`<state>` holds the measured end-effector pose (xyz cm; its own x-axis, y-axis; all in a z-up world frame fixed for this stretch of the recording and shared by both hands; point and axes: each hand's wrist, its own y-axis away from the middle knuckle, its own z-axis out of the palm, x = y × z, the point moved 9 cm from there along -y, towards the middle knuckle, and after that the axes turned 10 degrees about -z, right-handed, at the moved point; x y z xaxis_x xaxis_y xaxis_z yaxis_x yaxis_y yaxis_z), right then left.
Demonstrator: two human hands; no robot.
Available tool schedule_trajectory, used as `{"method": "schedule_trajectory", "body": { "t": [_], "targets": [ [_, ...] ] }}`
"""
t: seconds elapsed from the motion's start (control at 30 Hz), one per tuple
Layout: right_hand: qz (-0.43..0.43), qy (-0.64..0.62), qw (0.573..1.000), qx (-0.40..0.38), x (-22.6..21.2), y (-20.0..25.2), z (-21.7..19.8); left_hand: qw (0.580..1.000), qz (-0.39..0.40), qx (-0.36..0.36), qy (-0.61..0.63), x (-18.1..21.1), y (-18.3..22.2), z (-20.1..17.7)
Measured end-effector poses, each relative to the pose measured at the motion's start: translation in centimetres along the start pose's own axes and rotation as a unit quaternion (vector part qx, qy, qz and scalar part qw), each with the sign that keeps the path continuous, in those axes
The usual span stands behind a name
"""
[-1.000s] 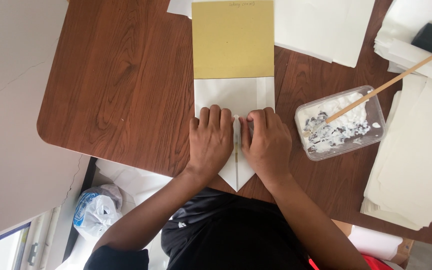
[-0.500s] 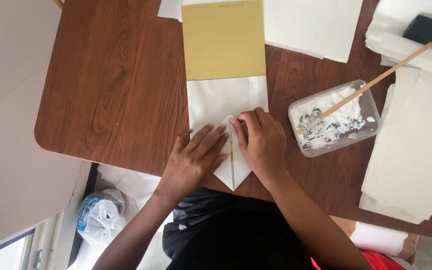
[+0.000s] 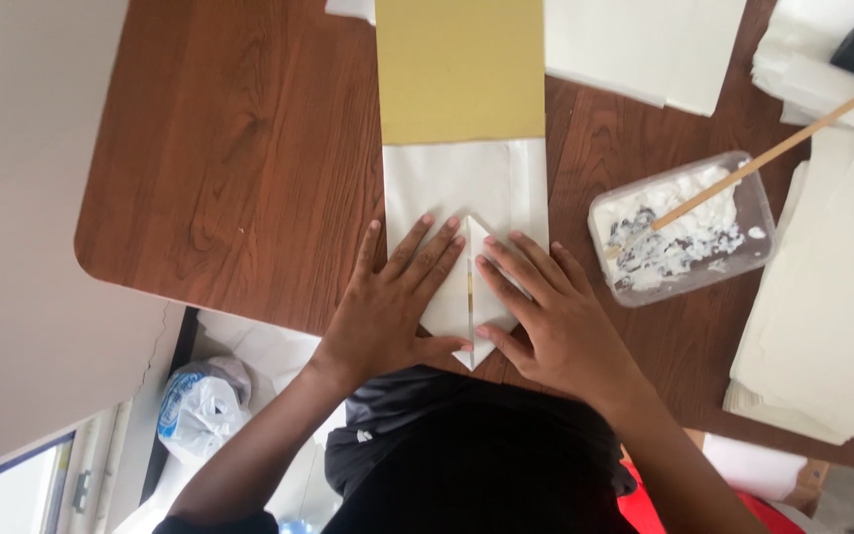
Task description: Folding the bottom of a paper bag and applying glue with a brush to seal it.
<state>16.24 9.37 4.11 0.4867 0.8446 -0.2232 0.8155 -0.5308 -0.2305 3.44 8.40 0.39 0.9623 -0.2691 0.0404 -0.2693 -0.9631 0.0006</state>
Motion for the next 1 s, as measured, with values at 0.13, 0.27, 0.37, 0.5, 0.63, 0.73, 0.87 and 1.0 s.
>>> {"method": "schedule_trajectory", "body": {
  "t": [0.13,0.27,0.37,0.5,0.63,0.73,0.87,1.0],
  "targets": [
    [-0.001,-0.004,1.000,-0.014,0.2,0.3,1.0,0.999,-0.010,-0.034,0.008,0.2,-0.2,0.1],
    [0.006,-0.012,1.000,-0.028,-0.1,0.3,1.2,0.999,-0.006,-0.044,-0.005,0.4,0.1,0.1],
    [0.008,-0.018,0.999,-0.047,0.1,0.3,1.5,0.999,-0.005,-0.054,0.005,0.3,0.0,0.0],
    [0.013,-0.038,0.997,-0.064,0.3,0.3,1.8,0.998,-0.001,-0.062,0.010,0.3,-0.1,0.2],
    [0.016,-0.041,0.996,-0.073,0.3,0.4,1.9,0.999,0.007,-0.053,0.001,0.3,-0.1,-0.5],
    [0.019,-0.047,0.995,-0.082,0.4,0.4,1.9,0.998,0.026,-0.056,0.011,0.1,-0.3,-0.5],
    [0.030,-0.062,0.993,-0.094,0.6,0.4,2.0,0.997,0.047,-0.028,0.059,-0.3,-0.6,-0.2],
    [0.042,-0.070,0.991,-0.105,0.8,0.2,1.8,0.997,0.059,-0.014,0.056,-0.5,-0.9,-0.6]
  ]
}}
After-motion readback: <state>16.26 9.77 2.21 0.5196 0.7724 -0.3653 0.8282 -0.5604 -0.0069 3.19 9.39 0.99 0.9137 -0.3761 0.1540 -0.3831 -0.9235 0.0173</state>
